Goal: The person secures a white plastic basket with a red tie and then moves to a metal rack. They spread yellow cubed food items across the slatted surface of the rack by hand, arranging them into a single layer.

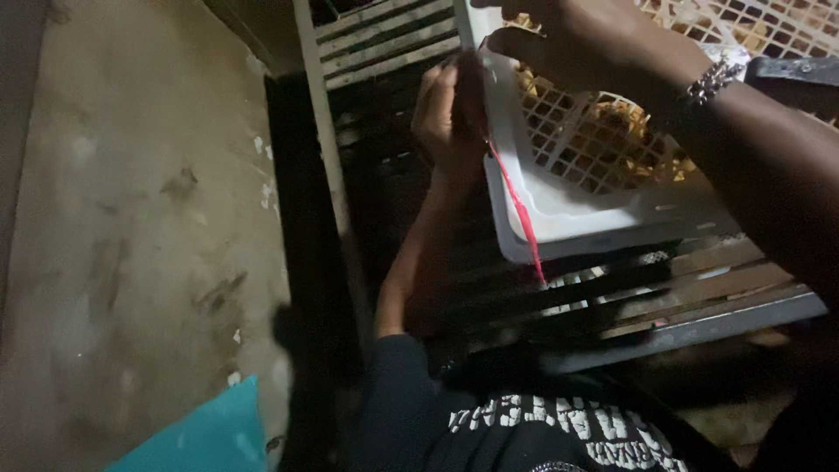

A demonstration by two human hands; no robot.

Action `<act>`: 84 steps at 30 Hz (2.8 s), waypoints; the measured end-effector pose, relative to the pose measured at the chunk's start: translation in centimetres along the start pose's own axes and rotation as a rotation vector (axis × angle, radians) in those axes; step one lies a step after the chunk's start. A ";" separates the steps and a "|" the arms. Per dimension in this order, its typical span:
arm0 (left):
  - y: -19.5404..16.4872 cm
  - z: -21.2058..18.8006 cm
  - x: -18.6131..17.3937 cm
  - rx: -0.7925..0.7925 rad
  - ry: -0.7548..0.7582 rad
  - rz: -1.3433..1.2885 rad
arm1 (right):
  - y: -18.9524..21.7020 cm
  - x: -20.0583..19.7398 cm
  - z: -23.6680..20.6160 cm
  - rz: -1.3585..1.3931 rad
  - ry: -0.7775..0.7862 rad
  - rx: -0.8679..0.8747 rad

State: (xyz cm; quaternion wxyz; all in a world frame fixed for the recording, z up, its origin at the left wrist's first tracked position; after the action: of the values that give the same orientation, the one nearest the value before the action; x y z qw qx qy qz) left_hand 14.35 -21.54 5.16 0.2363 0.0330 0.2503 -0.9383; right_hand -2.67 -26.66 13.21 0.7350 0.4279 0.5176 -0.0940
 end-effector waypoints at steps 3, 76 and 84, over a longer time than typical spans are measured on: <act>-0.6 -1.0 -0.1 -0.025 -0.029 0.014 | 0.2 0.1 -0.1 0.397 0.064 -0.024; 1.9 1.0 3.1 -0.313 0.247 -0.617 | 0.4 -2.1 -0.7 -0.073 0.104 -0.194; -1.8 3.7 1.0 -0.242 0.284 -0.387 | -0.7 -1.7 -1.1 -0.122 0.132 -0.006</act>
State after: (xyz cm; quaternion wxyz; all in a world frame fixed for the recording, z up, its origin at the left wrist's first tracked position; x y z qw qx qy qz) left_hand 12.86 -22.35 9.00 0.0171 0.0876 0.3929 -0.9152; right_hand -4.59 -26.80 14.18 0.6933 0.3989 0.5903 -0.1086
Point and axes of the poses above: each hand's wrist, its own z-axis towards the middle knuckle, its own x-axis out of the palm, y = z × x, the point moved 4 cm from there along z, towards the middle knuckle, and after that the axes turned 10 degrees about y, right-handed, at the moved point
